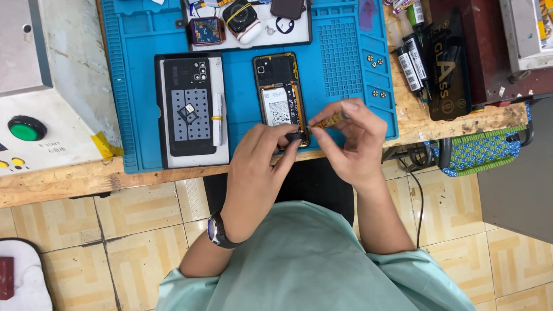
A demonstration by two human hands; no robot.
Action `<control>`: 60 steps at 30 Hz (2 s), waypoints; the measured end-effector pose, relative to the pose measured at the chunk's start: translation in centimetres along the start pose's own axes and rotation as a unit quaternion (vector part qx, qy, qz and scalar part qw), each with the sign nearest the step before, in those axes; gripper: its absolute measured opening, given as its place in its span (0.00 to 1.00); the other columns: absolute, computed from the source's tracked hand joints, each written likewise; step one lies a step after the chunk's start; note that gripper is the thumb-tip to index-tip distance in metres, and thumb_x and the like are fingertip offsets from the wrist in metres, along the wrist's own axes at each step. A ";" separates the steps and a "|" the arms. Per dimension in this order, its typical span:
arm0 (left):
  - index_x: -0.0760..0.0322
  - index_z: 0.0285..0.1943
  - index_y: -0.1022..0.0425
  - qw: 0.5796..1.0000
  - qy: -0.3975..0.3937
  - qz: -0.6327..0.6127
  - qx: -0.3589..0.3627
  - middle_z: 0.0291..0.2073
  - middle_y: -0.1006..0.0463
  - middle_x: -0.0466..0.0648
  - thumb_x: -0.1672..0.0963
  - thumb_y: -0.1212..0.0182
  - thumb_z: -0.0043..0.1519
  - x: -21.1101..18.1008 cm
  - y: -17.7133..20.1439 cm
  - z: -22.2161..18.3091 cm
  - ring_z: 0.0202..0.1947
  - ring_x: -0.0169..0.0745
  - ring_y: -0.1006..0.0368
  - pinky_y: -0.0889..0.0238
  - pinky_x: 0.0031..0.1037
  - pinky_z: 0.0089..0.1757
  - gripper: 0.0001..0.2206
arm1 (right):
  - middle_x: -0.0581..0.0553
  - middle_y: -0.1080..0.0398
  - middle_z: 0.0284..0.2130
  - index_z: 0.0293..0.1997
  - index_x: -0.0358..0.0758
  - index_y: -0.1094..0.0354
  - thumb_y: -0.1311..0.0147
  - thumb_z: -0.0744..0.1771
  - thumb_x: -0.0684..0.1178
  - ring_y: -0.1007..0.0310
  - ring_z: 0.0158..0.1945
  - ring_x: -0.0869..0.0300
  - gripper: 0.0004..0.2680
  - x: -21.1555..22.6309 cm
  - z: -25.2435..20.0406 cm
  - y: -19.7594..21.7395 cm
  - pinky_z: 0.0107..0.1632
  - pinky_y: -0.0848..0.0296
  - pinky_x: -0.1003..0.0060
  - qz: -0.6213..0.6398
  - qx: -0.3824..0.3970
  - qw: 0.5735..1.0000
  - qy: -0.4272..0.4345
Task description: Repairing a smartphone by connecting internal ribbon cables and components to the motherboard
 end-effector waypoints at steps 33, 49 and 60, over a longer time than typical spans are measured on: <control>0.76 0.43 0.21 0.970 0.108 0.178 -0.127 0.27 0.35 0.54 0.66 0.37 0.63 4.5 7.6 0.2 0.25 0.47 0.37 0.42 0.29 0.26 0.03 | 0.33 0.33 0.31 0.51 0.38 0.45 0.37 0.58 0.33 0.28 0.31 0.47 0.21 1.4 0.5 -0.4 0.32 0.24 0.56 -0.062 0.033 0.994 0.087; 0.68 0.72 0.73 0.928 0.012 -0.354 0.115 0.73 0.66 0.60 0.36 0.74 0.62 -3.5 -2.9 -1.6 0.75 0.53 0.58 0.62 0.39 0.72 0.42 | 0.38 0.47 0.43 0.49 0.44 0.39 0.57 0.68 0.54 0.43 0.49 0.51 0.09 2.4 1.5 0.4 0.57 0.33 0.53 -0.110 -0.028 0.991 0.077; 0.68 0.72 0.67 0.976 -0.005 -0.217 0.012 0.71 0.58 0.63 0.37 0.72 0.64 -2.1 -5.1 -4.0 0.74 0.58 0.59 0.70 0.51 0.70 0.39 | 0.37 0.42 0.39 0.48 0.46 0.40 0.59 0.69 0.55 0.41 0.45 0.50 0.09 3.0 1.5 -0.6 0.51 0.34 0.52 -0.141 -0.021 0.982 0.127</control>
Point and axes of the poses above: each hand's wrist, its own z-axis towards the middle knuckle, its own y-axis out of the back of the hand, x = y × z, the point moved 4 cm from there along z, towards the middle knuckle
